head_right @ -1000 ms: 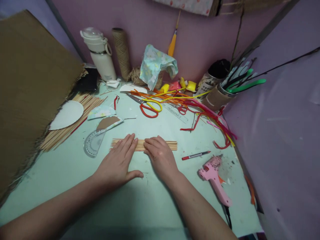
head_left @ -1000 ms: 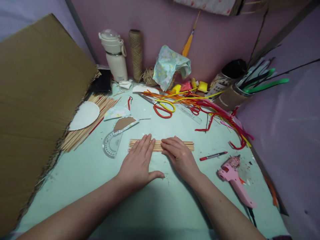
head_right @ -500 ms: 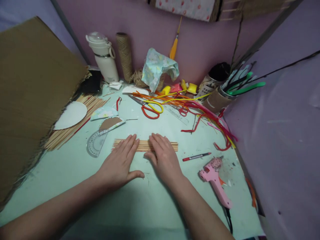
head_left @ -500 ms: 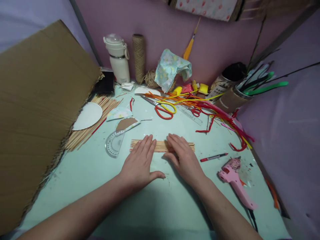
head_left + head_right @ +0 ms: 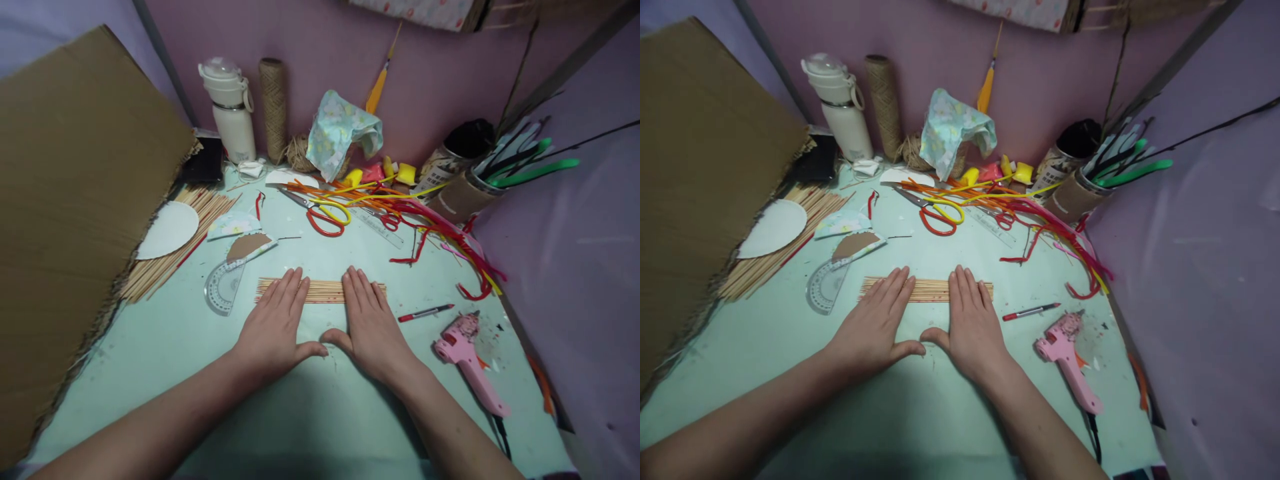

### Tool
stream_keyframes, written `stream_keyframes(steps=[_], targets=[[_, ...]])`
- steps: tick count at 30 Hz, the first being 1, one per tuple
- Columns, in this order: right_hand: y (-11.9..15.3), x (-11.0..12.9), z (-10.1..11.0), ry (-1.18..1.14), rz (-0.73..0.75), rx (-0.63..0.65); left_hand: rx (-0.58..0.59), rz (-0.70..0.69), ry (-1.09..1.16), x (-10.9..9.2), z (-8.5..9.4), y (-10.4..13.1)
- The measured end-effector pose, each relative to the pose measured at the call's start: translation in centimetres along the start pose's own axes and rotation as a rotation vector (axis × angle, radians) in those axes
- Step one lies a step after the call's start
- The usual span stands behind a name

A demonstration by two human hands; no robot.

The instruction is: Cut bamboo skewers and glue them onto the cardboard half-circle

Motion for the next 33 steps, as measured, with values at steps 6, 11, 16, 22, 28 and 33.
stream_keyframes(steps=[6,11,16,22,28,33], targets=[[-0.31,0.06,0.13,0.021,-0.044,0.065,0.012,0.006,-0.008,0.01,0.17,-0.08],[-0.21,0.09,0.47,-0.011,-0.035,0.019,-0.002,0.014,0.007,-0.02,0.23,-0.03],[0.2,-0.35,0.8,-0.009,-0.05,-0.069,-0.004,0.015,0.007,-0.05,0.21,-0.02],[-0.13,-0.63,0.45,0.025,-0.086,0.014,0.002,0.011,-0.01,-0.05,0.13,-0.05],[-0.1,-0.52,0.54,0.02,-0.084,0.045,0.0,-0.007,-0.006,-0.01,0.11,-0.08],[-0.09,-0.51,0.47,0.02,-0.091,0.05,-0.014,0.011,-0.015,0.0,0.2,-0.04]])
Point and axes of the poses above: each hand's wrist, its own y-axis away from the middle knuckle, its own z-axis out of the back of the hand, x = y × z, the point moved 4 cm from there along -y, towards the middle knuckle, and after that the axes turned 1 degree about -y, right-handed, at the moved point
